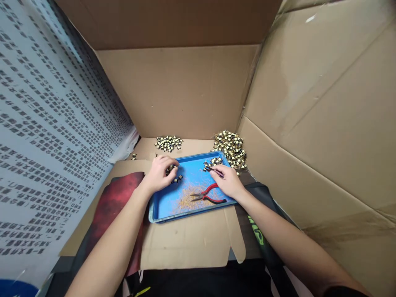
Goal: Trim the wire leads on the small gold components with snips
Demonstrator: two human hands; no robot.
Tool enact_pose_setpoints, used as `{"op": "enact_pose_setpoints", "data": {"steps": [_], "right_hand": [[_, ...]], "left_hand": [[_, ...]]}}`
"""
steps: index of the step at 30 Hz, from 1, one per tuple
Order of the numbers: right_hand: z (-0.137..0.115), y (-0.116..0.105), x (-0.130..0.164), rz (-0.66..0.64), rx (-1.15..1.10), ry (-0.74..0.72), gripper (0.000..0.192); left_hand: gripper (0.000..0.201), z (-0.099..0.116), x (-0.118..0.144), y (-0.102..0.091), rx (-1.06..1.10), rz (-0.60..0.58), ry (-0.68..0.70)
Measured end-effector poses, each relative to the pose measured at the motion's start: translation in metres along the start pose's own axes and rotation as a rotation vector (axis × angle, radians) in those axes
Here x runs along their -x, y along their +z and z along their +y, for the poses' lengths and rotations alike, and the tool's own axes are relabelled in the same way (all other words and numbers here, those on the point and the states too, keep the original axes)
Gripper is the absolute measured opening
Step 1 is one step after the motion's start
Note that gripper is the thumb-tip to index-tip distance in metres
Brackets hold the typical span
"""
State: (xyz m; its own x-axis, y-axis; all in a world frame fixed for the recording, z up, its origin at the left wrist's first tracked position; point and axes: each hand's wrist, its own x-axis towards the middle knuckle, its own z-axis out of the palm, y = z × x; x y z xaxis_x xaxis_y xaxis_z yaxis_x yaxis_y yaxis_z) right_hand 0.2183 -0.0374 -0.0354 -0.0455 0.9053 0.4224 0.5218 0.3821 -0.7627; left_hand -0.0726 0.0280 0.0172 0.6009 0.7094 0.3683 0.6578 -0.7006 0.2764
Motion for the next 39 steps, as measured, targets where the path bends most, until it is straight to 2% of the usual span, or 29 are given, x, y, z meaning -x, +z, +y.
{"op": "enact_pose_setpoints", "data": {"steps": [7, 13, 25, 39], "right_hand": [[-0.003, -0.001, 0.0, -0.012, -0.002, -0.026, 0.021], [-0.003, 0.0, 0.002, -0.023, -0.022, 0.009, 0.021], [-0.003, 0.0, 0.005, -0.058, -0.045, 0.031, 0.022], [-0.003, -0.002, 0.003, -0.028, -0.053, -0.01, 0.018]], "left_hand": [[0.019, -0.005, 0.001, 0.002, 0.018, -0.048, 0.08], [0.018, -0.004, 0.0, 0.001, -0.005, -0.119, 0.086], [0.023, -0.005, 0.001, 0.004, 0.043, -0.18, 0.142], [0.015, -0.009, 0.0, 0.006, 0.034, -0.137, 0.217]]}}
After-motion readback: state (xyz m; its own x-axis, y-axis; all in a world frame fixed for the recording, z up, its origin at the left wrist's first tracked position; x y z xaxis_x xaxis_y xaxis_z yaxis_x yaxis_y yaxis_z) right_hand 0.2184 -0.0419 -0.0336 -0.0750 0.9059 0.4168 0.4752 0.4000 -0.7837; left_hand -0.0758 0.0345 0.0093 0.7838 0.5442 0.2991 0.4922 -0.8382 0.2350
